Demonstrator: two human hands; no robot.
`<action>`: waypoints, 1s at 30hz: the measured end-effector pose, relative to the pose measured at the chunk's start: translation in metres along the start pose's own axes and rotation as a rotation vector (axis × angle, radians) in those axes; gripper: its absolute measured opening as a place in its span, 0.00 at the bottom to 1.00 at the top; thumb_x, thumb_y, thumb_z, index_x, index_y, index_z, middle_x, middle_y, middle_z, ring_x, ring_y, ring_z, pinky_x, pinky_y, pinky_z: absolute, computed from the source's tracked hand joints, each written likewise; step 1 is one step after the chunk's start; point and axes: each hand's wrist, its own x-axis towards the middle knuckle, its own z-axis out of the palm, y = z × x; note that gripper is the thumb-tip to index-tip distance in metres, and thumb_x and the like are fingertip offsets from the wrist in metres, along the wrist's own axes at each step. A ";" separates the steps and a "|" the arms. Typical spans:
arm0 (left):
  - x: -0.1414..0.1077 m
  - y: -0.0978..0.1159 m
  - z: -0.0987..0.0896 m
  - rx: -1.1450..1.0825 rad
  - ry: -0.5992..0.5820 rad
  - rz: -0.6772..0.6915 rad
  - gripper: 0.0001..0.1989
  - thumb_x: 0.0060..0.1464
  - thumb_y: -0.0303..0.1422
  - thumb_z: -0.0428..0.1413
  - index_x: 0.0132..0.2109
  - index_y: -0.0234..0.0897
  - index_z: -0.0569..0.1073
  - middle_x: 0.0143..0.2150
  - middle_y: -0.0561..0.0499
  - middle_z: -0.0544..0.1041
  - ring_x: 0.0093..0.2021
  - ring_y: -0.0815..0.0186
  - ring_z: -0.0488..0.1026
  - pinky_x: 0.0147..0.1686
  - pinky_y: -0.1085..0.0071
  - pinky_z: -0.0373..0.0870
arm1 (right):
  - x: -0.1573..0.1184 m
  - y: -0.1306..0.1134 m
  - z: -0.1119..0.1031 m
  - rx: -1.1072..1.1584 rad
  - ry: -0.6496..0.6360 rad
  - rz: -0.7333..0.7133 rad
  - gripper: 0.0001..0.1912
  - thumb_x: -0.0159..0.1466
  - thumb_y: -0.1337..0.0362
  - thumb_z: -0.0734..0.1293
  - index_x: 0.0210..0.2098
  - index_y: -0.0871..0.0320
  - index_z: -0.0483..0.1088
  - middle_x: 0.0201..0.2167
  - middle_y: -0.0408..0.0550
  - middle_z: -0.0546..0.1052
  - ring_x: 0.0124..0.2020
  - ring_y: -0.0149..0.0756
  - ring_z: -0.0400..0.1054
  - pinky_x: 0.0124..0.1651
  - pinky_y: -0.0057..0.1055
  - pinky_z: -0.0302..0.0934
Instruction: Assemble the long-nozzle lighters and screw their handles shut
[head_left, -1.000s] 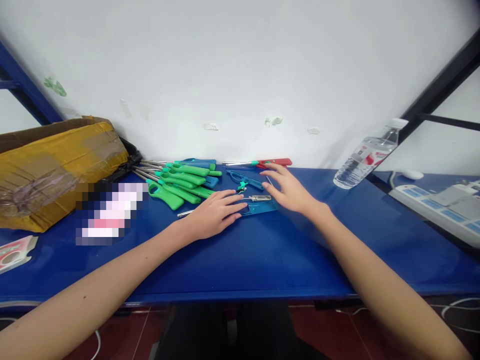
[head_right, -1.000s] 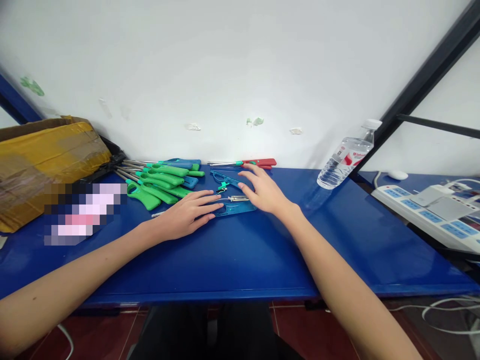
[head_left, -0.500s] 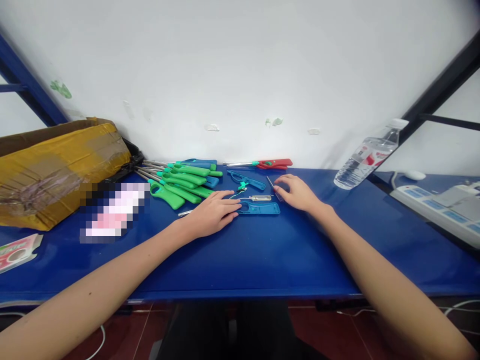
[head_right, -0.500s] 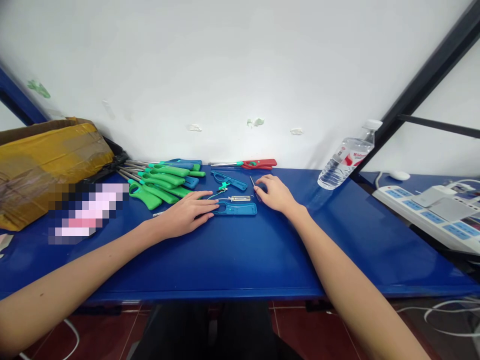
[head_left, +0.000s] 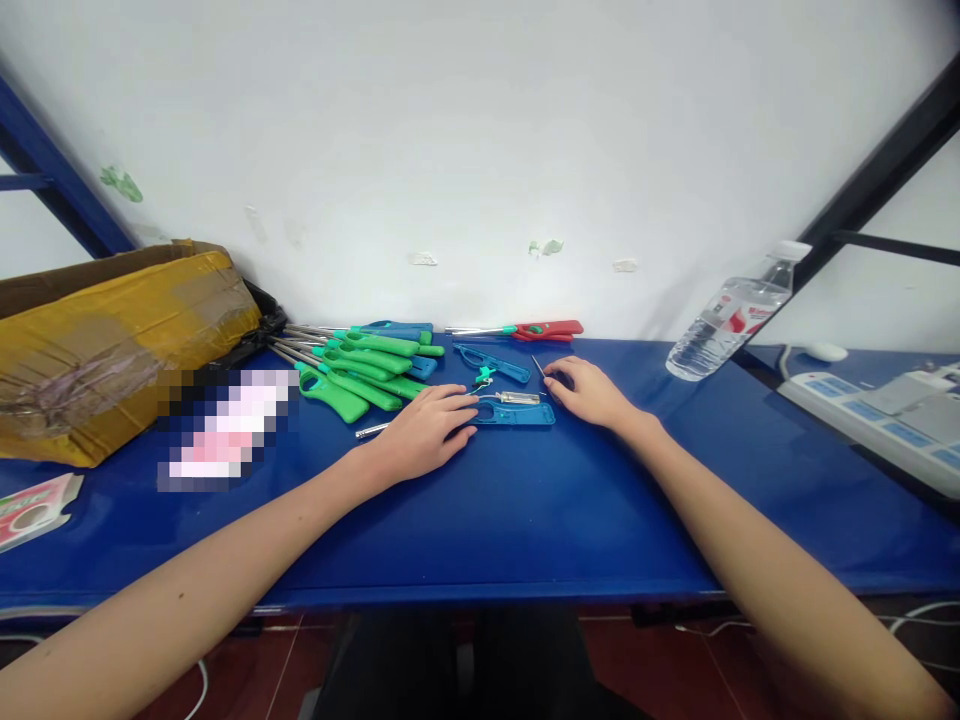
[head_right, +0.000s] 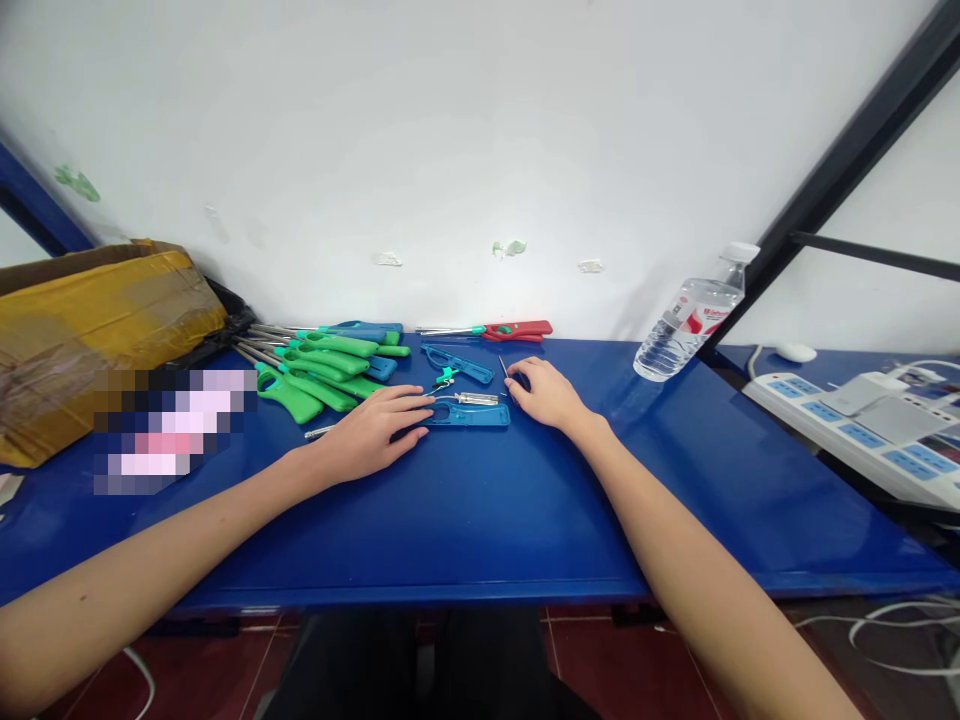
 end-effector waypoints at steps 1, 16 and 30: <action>0.000 0.000 0.000 0.002 -0.006 0.001 0.15 0.66 0.34 0.50 0.54 0.36 0.77 0.58 0.44 0.76 0.63 0.52 0.66 0.61 0.51 0.66 | 0.000 0.000 0.000 -0.003 -0.004 0.002 0.16 0.68 0.58 0.60 0.45 0.59 0.75 0.47 0.55 0.78 0.49 0.46 0.71 0.53 0.43 0.65; -0.001 0.010 -0.007 -0.046 -0.094 0.056 0.18 0.68 0.37 0.48 0.61 0.42 0.71 0.64 0.46 0.69 0.69 0.53 0.59 0.65 0.48 0.58 | 0.000 0.000 0.003 0.017 0.003 -0.033 0.18 0.70 0.59 0.57 0.49 0.60 0.73 0.49 0.57 0.76 0.51 0.47 0.70 0.56 0.46 0.64; -0.002 0.010 -0.005 -0.030 -0.127 0.040 0.20 0.69 0.36 0.47 0.63 0.40 0.69 0.67 0.41 0.66 0.67 0.56 0.62 0.67 0.49 0.54 | -0.011 -0.040 -0.012 0.105 -0.108 -0.293 0.25 0.64 0.46 0.65 0.53 0.57 0.73 0.56 0.58 0.72 0.60 0.52 0.64 0.63 0.52 0.58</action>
